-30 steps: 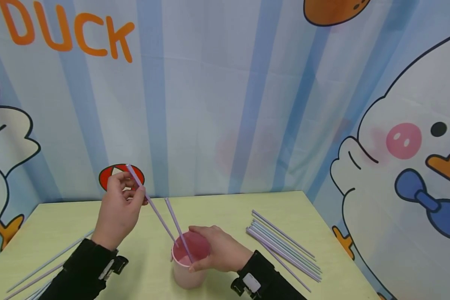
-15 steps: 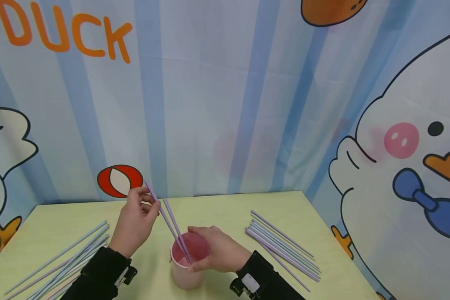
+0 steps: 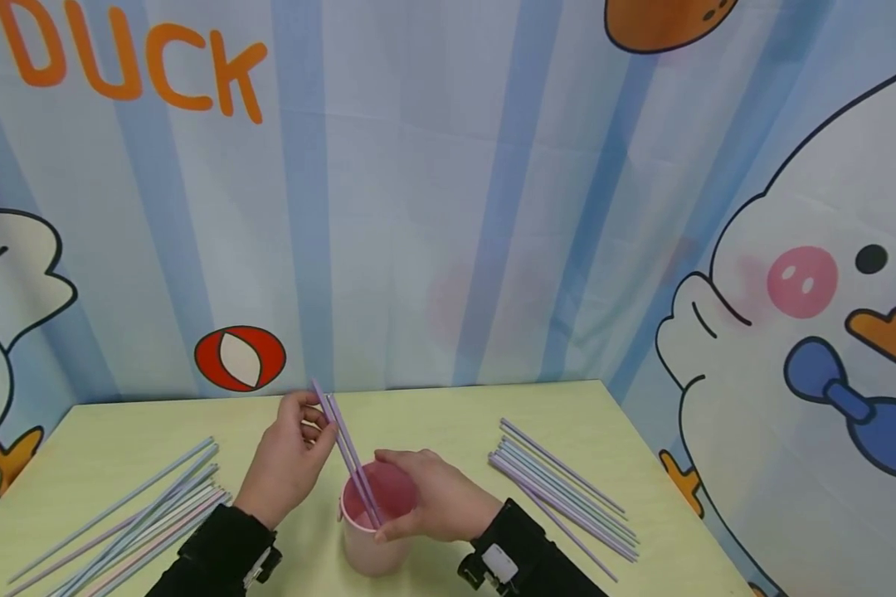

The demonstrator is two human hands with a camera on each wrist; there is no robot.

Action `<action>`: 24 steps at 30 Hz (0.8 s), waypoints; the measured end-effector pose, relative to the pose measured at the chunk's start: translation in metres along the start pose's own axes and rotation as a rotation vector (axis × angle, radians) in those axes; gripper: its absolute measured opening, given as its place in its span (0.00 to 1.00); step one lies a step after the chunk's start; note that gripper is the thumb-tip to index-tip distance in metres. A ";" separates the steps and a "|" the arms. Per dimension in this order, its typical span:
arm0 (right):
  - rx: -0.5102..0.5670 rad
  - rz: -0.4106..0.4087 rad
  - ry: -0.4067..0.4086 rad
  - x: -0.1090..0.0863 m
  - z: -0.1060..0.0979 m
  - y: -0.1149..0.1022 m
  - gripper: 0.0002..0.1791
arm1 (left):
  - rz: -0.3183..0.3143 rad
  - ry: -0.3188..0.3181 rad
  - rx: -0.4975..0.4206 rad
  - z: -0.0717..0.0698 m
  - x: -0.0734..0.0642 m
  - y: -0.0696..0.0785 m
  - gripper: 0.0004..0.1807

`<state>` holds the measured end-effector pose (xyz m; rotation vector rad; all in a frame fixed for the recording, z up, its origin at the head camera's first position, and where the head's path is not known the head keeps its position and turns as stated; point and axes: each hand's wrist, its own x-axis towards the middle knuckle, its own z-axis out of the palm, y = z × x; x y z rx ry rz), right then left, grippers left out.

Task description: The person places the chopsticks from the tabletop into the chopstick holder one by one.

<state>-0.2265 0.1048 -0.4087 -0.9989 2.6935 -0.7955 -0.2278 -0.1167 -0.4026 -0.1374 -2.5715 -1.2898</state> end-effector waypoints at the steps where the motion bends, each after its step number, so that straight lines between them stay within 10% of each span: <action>1: 0.001 -0.001 0.001 0.000 0.000 0.000 0.51 | -0.007 -0.005 0.003 0.001 -0.001 0.000 0.24; 24: 0.004 0.005 0.000 0.001 0.000 0.000 0.51 | -0.004 -0.057 0.125 0.000 -0.016 -0.014 0.18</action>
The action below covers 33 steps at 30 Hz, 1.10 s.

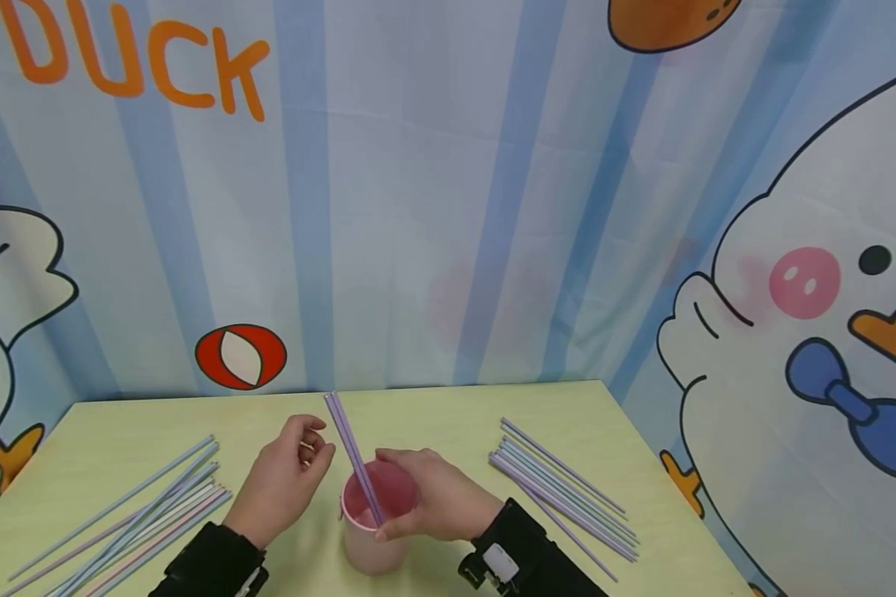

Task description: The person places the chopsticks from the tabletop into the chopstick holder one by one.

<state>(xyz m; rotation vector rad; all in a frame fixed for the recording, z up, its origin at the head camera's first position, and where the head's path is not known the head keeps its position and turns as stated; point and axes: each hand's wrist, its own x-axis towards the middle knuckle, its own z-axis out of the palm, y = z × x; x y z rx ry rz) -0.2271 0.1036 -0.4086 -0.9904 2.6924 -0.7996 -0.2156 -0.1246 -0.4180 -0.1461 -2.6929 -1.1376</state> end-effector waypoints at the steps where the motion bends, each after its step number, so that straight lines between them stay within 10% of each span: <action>1: -0.001 0.002 0.001 0.000 0.000 0.000 0.51 | 0.000 -0.004 0.013 -0.002 -0.001 -0.003 0.18; 21: -0.020 -0.004 -0.005 0.000 0.000 0.002 0.51 | -0.047 -0.188 0.397 -0.063 -0.024 -0.114 0.09; 33: -0.003 -0.001 -0.002 -0.002 0.000 0.001 0.51 | -0.102 -0.299 0.601 -0.059 -0.036 -0.137 0.13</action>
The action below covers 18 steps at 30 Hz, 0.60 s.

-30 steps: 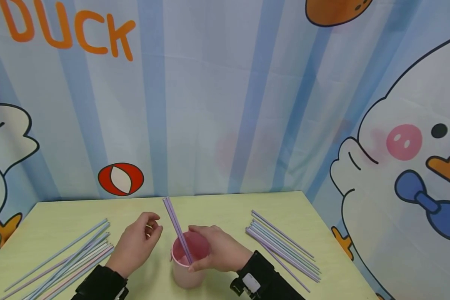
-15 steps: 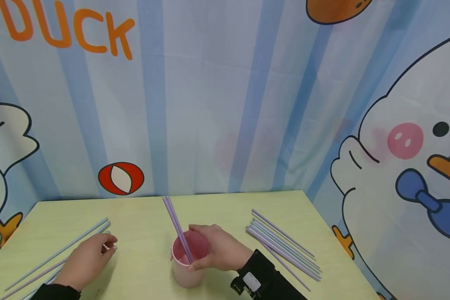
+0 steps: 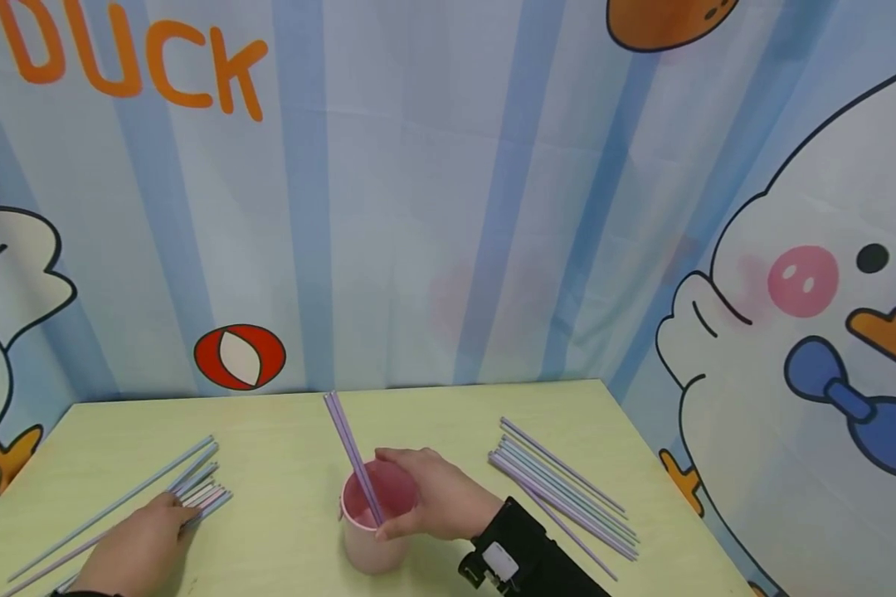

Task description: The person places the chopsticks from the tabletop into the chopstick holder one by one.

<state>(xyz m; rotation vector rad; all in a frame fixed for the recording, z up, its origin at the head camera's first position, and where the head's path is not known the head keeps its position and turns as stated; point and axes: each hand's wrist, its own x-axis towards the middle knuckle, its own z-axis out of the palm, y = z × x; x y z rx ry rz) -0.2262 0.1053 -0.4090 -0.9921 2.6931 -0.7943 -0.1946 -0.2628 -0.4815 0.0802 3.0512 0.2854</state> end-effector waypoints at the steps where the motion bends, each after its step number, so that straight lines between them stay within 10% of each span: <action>1: -0.002 0.000 0.000 0.000 0.000 0.000 0.52 | 0.000 0.006 0.001 0.001 -0.001 0.000 0.13; 18: 0.022 0.014 -0.008 0.000 0.001 0.000 0.51 | 0.085 0.068 0.001 0.011 -0.002 -0.001 0.10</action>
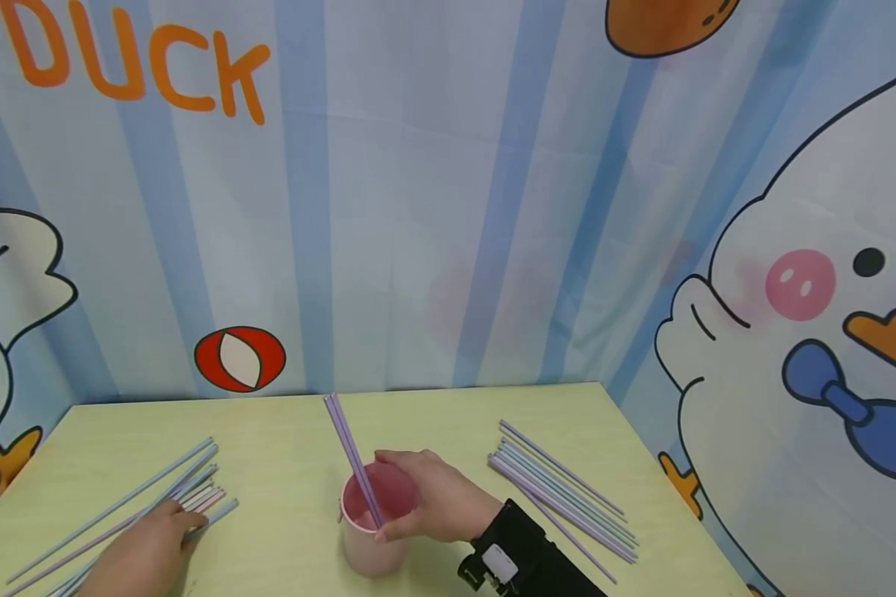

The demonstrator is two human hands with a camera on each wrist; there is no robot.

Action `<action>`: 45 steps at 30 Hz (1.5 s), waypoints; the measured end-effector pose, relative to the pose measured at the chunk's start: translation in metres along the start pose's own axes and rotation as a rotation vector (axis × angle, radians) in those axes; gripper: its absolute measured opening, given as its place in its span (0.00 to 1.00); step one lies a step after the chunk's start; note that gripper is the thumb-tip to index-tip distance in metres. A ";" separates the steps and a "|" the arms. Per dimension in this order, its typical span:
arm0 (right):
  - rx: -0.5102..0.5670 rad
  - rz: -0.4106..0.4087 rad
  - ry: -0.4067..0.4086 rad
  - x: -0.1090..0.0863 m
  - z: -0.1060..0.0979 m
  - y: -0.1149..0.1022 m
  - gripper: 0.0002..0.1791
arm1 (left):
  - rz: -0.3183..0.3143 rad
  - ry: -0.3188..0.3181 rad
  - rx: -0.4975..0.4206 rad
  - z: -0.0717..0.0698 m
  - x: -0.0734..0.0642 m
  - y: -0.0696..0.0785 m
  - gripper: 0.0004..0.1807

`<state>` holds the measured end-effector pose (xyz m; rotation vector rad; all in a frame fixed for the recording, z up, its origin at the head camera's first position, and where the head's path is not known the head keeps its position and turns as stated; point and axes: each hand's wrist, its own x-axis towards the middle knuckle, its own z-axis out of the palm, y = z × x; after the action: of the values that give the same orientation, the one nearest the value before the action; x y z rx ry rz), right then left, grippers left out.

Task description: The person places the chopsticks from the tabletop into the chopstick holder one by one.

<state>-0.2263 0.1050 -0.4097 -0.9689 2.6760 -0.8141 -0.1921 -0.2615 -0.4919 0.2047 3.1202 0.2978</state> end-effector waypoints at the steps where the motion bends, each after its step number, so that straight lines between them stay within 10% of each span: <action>1: -0.003 0.002 0.000 0.000 0.000 0.000 0.51 | -0.006 -0.006 -0.008 0.000 0.000 0.001 0.09; 9: -0.011 -0.011 0.002 0.000 0.000 0.002 0.51 | -0.101 -0.118 -0.113 -0.002 0.004 0.011 0.05; 21: -0.007 -0.013 -0.004 0.001 0.000 0.001 0.51 | -0.106 -0.109 -0.099 -0.003 0.008 0.022 0.08; 34: -0.010 0.005 -0.001 0.001 0.000 0.001 0.51 | 0.110 0.177 -0.063 -0.045 0.008 0.046 0.10; 45: -0.025 -0.014 0.005 0.000 -0.001 0.000 0.51 | 0.009 0.250 -0.278 -0.094 0.019 0.059 0.18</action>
<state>-0.2265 0.1054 -0.4091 -0.9931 2.6932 -0.7892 -0.2041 -0.2193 -0.3885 0.1927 3.2671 0.8097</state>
